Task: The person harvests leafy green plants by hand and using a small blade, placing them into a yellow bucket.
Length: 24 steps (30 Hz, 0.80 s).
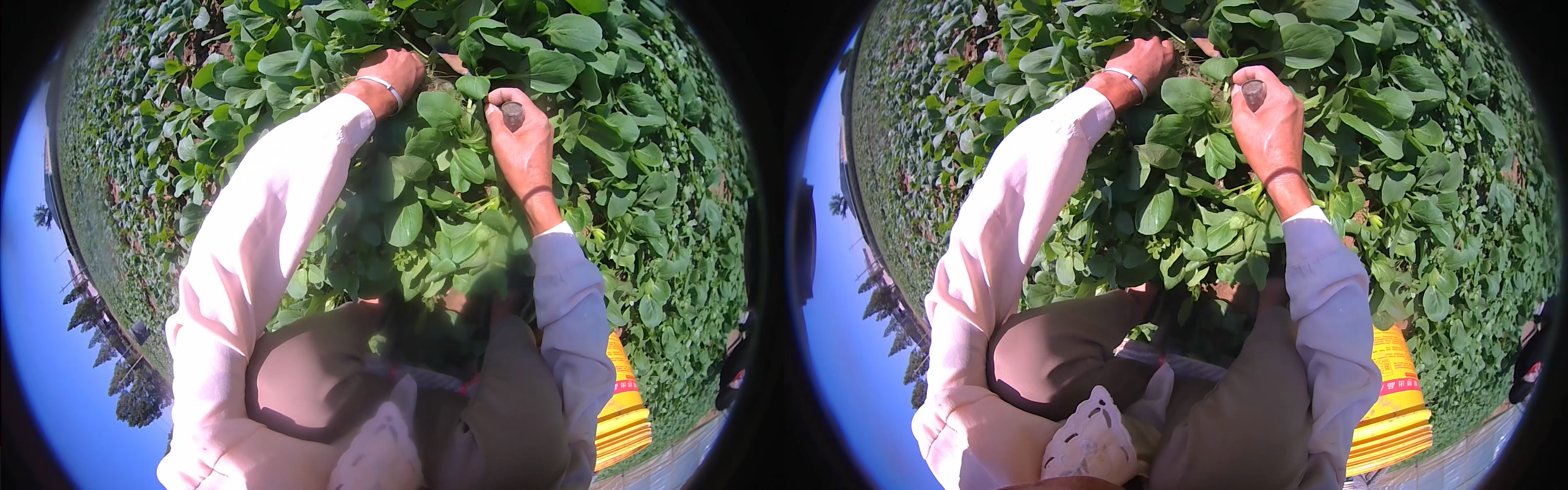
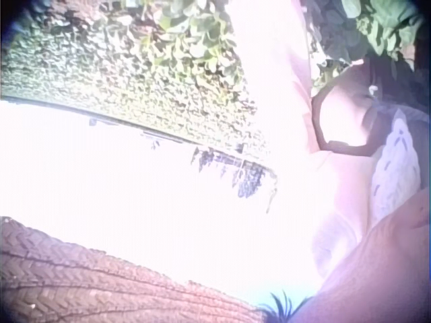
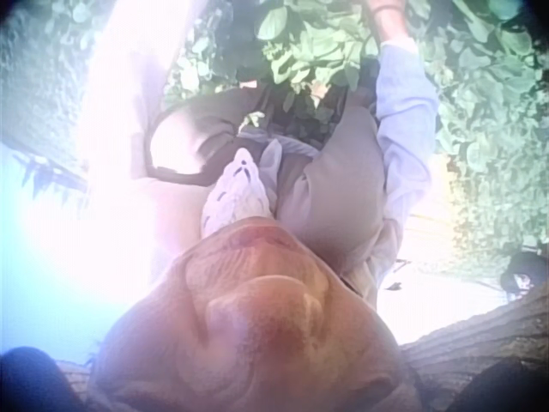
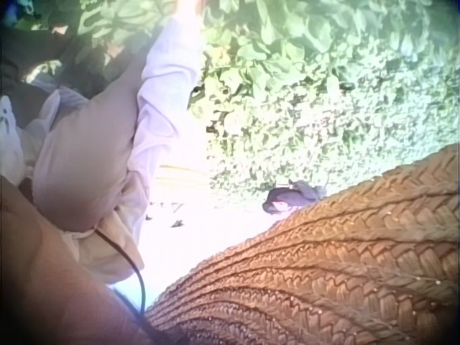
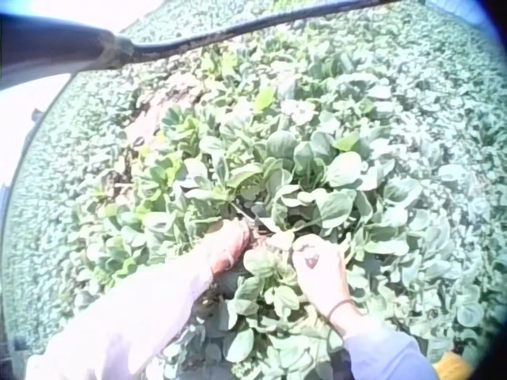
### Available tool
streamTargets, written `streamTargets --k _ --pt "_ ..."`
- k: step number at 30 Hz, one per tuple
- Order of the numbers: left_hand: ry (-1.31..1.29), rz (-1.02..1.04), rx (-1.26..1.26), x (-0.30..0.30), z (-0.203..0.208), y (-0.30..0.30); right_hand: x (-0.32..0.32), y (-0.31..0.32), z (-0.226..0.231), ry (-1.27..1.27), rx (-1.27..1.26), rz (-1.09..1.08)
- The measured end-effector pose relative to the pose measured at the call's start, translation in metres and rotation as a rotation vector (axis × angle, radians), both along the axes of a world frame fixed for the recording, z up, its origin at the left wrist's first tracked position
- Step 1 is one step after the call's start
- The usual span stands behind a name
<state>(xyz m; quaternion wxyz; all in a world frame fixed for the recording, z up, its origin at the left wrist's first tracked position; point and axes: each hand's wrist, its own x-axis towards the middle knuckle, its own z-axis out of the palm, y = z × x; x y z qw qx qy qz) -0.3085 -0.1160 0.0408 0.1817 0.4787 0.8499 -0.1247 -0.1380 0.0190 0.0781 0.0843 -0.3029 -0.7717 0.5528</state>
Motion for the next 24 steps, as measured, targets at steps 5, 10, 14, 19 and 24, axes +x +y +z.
streamTargets --k 5,10,14,19,24 --pt "-0.045 0.066 -0.059 -0.018 -0.033 -0.011 0.001 0.003 0.0 0.021 -0.028 0.011" --pt "-0.147 0.175 -0.105 -0.012 -0.022 -0.008 0.001 0.006 0.001 -0.004 -0.035 0.011" --pt "-0.229 0.281 -0.084 -0.012 -0.005 -0.012 0.001 0.009 0.002 -0.02 -0.059 0.035" --pt "-0.066 0.153 -0.077 0.002 0.006 -0.018 0.003 0.009 -0.002 -0.007 -0.091 0.015" --pt "0.216 -0.129 0.222 0.005 0.042 -0.013 0.002 0.009 -0.001 -0.009 -0.109 0.022"
